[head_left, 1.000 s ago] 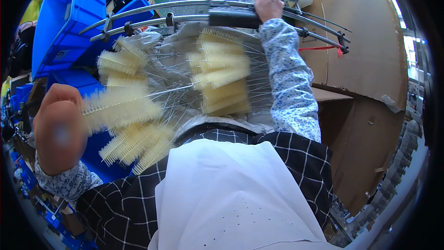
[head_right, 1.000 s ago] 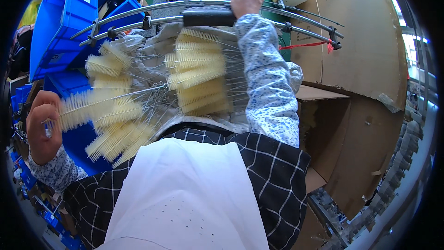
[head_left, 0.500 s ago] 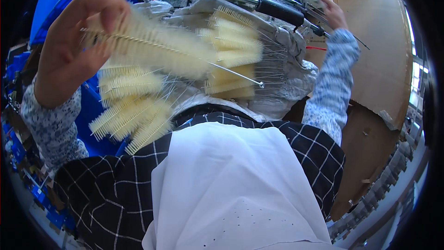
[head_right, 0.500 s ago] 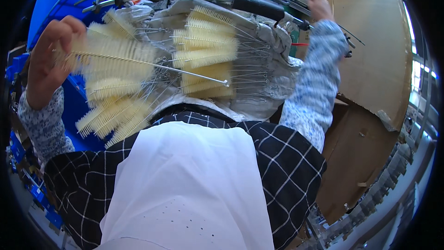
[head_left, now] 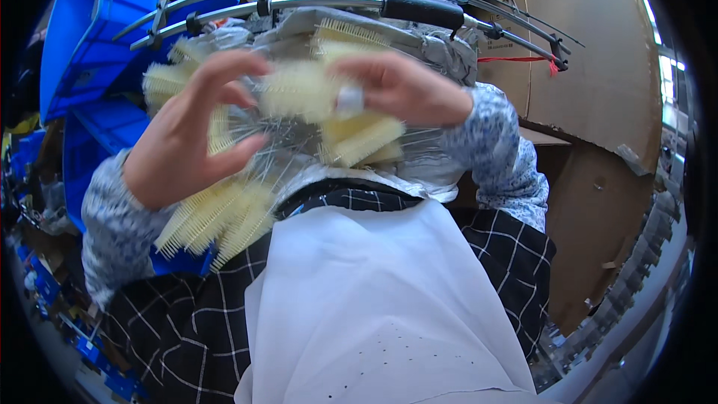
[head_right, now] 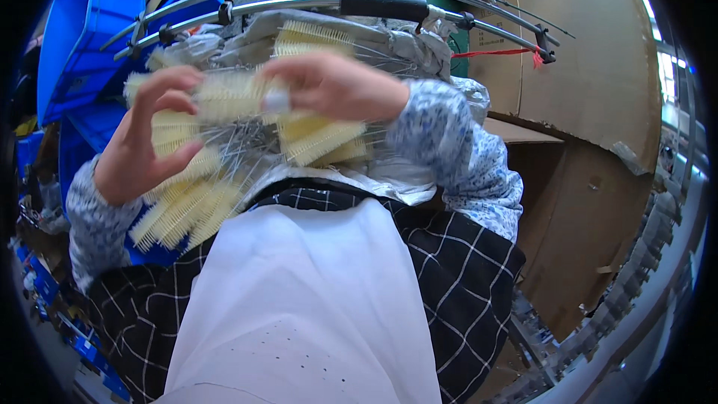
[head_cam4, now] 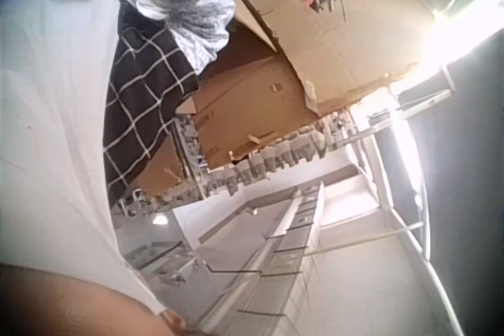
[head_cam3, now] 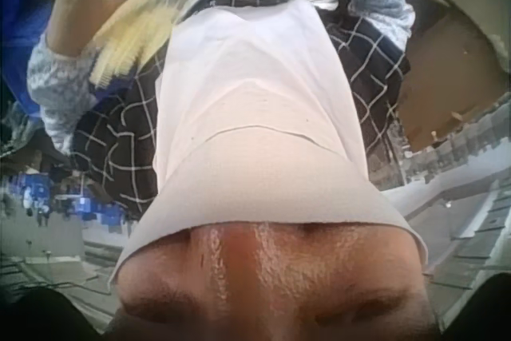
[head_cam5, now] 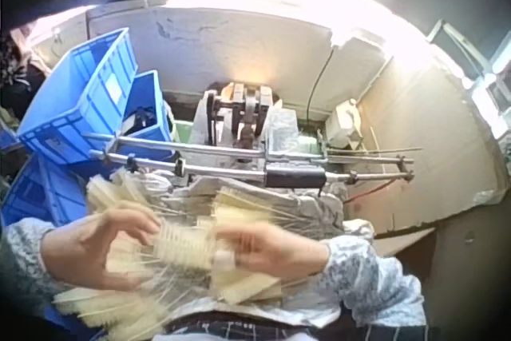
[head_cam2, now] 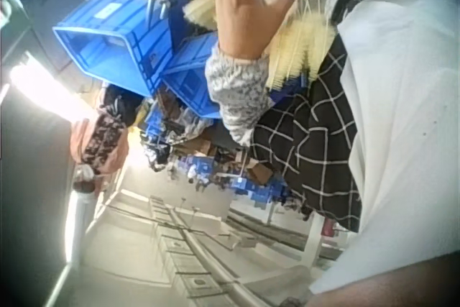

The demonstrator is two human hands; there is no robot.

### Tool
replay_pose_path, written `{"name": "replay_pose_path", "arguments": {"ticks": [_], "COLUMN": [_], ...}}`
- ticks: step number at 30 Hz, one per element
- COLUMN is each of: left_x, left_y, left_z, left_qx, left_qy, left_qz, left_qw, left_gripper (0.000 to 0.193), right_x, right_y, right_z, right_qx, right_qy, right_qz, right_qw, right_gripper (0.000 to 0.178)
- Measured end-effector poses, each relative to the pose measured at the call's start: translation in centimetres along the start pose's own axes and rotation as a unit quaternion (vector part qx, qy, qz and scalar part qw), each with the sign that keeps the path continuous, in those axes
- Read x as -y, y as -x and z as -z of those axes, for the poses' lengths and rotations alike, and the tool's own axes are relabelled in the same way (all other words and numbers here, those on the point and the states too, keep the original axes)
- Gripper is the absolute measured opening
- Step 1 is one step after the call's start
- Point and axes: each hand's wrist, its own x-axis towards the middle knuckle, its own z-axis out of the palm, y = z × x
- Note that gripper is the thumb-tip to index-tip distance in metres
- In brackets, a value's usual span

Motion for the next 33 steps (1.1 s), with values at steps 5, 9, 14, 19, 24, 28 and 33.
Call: {"name": "replay_pose_path", "arguments": {"ticks": [5, 9, 14, 19, 24, 28, 33], "left_x": [1.4, 3.4, 3.0, 0.7, -0.7, -1.4, -2.4], "left_y": [6.2, 7.8, 7.3, 5.7, 5.6, 4.2, 5.0], "left_z": [0.3, -1.4, -0.5, 2.1, 4.8, 4.4, 5.1], "left_qx": [0.164, 0.212, 0.184, 0.123, 0.025, 0.034, -0.002], "left_qy": [-0.154, -0.194, -0.135, -0.017, -0.024, -0.046, -0.059], "left_qz": [0.187, 0.187, 0.194, 0.201, 0.115, 0.095, 0.113], "left_qw": [0.956, 0.939, 0.954, 0.972, 0.993, 0.994, 0.992], "left_gripper": [0.062, 0.05, 0.035, 0.026, 0.026, 0.029, 0.032], "right_x": [-8.2, -10.5, -11.3, -11.4, -8.3, -12.1, -11.0], "right_y": [-1.1, -1.6, -2.6, -2.1, -4.3, -3.8, -1.4], "right_z": [12.2, 14.2, 14.6, 15.2, 14.5, 17.3, 15.7], "right_qx": [-0.41, -0.389, -0.394, -0.369, -0.332, -0.337, -0.504], "right_qy": [0.613, 0.619, 0.601, 0.583, 0.572, 0.603, 0.666], "right_qz": [-0.073, -0.097, -0.086, -0.082, -0.203, -0.117, -0.105], "right_qw": [0.671, 0.676, 0.69, 0.719, 0.722, 0.713, 0.54], "right_gripper": [0.031, 0.03, 0.03, 0.031, 0.027, 0.026, 0.036]}}
